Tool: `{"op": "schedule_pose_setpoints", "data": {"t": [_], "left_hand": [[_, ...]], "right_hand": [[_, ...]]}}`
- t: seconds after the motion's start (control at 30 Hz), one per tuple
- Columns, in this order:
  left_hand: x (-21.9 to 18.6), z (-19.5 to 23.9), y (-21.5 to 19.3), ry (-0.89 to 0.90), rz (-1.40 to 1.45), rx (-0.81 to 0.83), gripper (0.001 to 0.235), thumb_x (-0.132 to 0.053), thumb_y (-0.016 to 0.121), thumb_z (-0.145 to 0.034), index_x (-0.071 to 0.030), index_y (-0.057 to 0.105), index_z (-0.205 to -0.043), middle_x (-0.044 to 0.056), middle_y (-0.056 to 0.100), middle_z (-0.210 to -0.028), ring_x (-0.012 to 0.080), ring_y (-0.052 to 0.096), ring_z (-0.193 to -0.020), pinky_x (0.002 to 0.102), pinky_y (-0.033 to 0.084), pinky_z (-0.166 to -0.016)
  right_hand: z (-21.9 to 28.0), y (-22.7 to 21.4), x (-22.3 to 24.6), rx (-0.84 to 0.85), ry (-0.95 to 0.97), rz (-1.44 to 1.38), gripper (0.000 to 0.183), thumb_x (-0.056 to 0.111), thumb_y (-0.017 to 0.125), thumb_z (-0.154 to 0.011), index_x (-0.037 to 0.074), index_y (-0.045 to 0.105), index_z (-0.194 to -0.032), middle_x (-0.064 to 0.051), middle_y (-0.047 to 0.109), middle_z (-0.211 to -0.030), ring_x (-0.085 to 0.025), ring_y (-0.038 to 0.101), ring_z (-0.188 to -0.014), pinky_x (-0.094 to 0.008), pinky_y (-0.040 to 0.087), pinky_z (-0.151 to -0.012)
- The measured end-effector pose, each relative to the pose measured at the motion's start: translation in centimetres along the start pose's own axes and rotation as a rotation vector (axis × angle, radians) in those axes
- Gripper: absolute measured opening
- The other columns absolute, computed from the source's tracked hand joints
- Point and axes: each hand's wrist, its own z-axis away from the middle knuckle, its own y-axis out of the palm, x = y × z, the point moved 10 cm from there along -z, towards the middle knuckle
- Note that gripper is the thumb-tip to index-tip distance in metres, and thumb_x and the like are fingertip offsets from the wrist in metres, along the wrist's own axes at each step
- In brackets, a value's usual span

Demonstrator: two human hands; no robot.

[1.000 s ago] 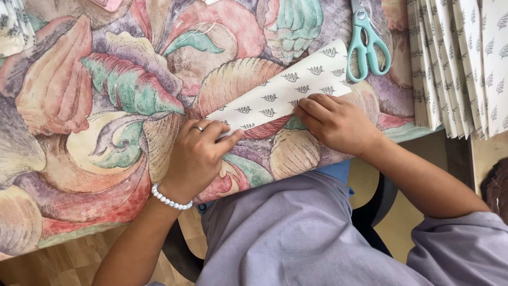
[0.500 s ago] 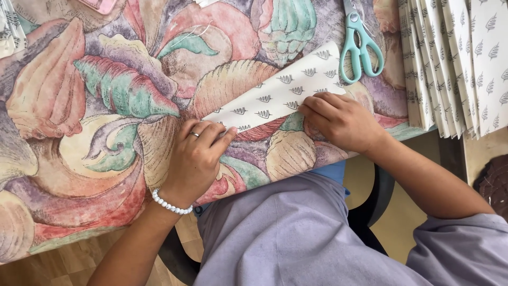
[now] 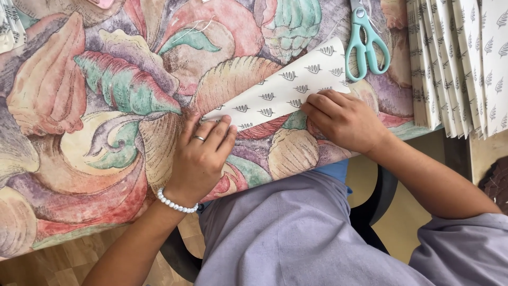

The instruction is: Folding printed paper sheets into specific shapes and trimming them with scissors at a workspace.

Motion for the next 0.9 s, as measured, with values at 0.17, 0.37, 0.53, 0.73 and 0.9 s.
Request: {"op": "schedule_pose_setpoints", "data": {"t": [0.17,0.37,0.53,0.73,0.9], "left_hand": [[-0.6,-0.3,-0.1,0.044,-0.062,-0.013,0.031,-0.006,0.05,-0.099,-0.011,0.073,-0.119,0.017,0.07,-0.114,0.029,0.067,-0.1,0.056,0.044,-0.107],[-0.9,-0.3,0.7,0.064,-0.032,0.015,0.03,-0.004,0.048,-0.099,-0.006,0.072,-0.115,0.018,0.065,-0.108,0.0312,0.063,-0.098,0.048,0.049,-0.095],[-0.8,0.2,1.4,0.06,-0.004,0.037,0.029,-0.006,0.048,-0.098,-0.004,0.072,-0.114,0.016,0.064,-0.103,0.0305,0.064,-0.097,0.044,0.051,-0.09],[-0.8,0.3,0.8,0.06,0.047,0.014,0.028,-0.004,0.049,-0.099,-0.001,0.072,-0.115,0.017,0.064,-0.105,0.0312,0.065,-0.1,0.042,0.052,-0.092],[0.3,0.8,1.8,-0.005,0.121,0.019,0.025,-0.004,0.052,-0.1,-0.002,0.072,-0.114,0.013,0.065,-0.103,0.0291,0.066,-0.1,0.041,0.054,-0.09]], "right_hand": [[-3.7,-0.6,2.2,-0.019,-0.033,-0.086,0.018,0.008,0.059,-0.105,0.001,0.073,-0.098,-0.014,0.063,-0.09,-0.027,0.068,-0.086,-0.034,0.057,-0.078],[-4.7,-0.5,2.7,-0.056,-0.023,-0.102,0.018,0.009,0.06,-0.106,0.001,0.071,-0.094,-0.013,0.063,-0.09,-0.028,0.067,-0.085,-0.035,0.057,-0.078],[-4.0,-0.5,2.3,-0.042,-0.03,-0.096,0.016,0.005,0.06,-0.105,-0.001,0.071,-0.095,-0.014,0.063,-0.091,-0.027,0.067,-0.085,-0.036,0.058,-0.077],[-2.3,-0.3,1.4,-0.041,-0.012,-0.075,0.017,0.003,0.058,-0.105,-0.003,0.072,-0.097,-0.016,0.065,-0.093,-0.029,0.068,-0.086,-0.037,0.058,-0.078],[-2.3,-0.3,1.7,-0.026,-0.02,-0.044,0.017,0.001,0.058,-0.105,-0.003,0.071,-0.095,-0.017,0.064,-0.093,-0.03,0.068,-0.087,-0.036,0.058,-0.079]]}}
